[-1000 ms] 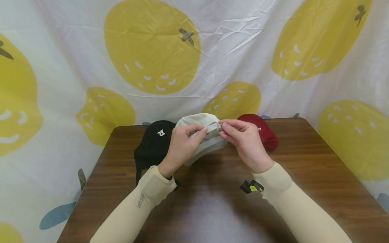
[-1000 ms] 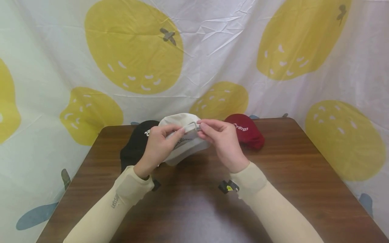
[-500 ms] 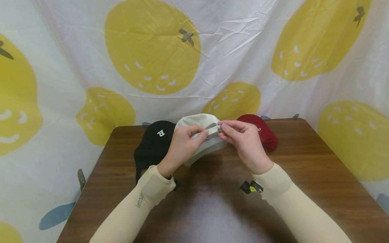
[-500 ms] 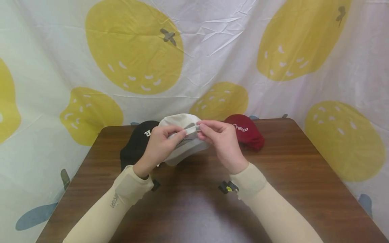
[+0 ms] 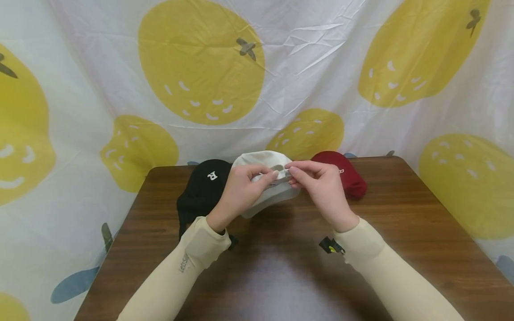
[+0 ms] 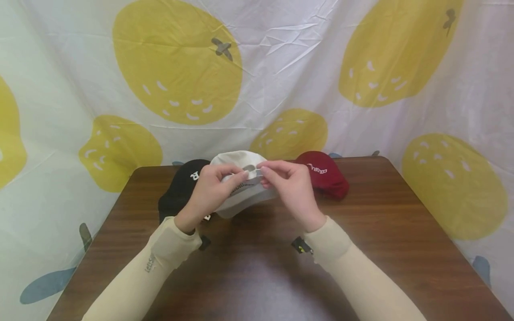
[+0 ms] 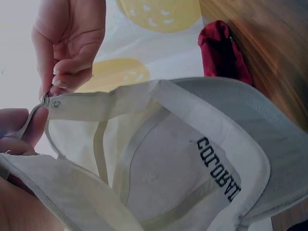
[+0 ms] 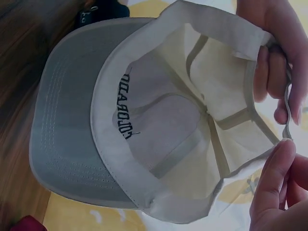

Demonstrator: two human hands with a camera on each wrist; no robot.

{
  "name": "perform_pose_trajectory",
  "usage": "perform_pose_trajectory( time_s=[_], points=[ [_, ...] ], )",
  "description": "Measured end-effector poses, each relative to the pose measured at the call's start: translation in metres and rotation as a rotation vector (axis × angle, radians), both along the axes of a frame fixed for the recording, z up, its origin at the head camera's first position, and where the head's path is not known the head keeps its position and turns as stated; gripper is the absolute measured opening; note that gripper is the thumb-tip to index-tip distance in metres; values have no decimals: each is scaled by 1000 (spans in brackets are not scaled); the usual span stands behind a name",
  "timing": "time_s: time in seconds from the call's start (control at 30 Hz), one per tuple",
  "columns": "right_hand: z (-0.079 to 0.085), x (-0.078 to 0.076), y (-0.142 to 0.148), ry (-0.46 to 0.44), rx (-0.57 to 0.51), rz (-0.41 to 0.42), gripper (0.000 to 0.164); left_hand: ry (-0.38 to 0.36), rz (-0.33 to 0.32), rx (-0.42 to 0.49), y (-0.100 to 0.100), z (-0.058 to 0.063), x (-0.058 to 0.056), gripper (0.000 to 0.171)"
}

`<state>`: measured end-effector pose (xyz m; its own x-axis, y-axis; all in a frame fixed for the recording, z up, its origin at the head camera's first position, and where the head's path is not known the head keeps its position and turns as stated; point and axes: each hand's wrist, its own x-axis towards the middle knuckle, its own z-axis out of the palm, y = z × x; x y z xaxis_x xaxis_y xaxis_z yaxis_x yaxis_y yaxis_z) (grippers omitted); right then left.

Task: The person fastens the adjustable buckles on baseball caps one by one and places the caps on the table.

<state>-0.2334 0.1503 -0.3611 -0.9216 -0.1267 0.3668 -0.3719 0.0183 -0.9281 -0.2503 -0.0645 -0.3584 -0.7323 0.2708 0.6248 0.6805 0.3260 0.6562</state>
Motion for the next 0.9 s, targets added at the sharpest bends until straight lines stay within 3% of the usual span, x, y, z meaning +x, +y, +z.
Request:
perform_pose_trajectory(
  time_s=[0.47,0.67,0.9],
  points=[
    [-2,1,-5,77,1,-9,23,-221,-72,158,0,1,-1,14],
    [-2,2,-7,59,-31,14,22,-340,-103,172,1,-1,-2,15],
    [-1,2,-8,25,-63,56,25,-391,-126,188,1,-1,-3,17]
  ],
)
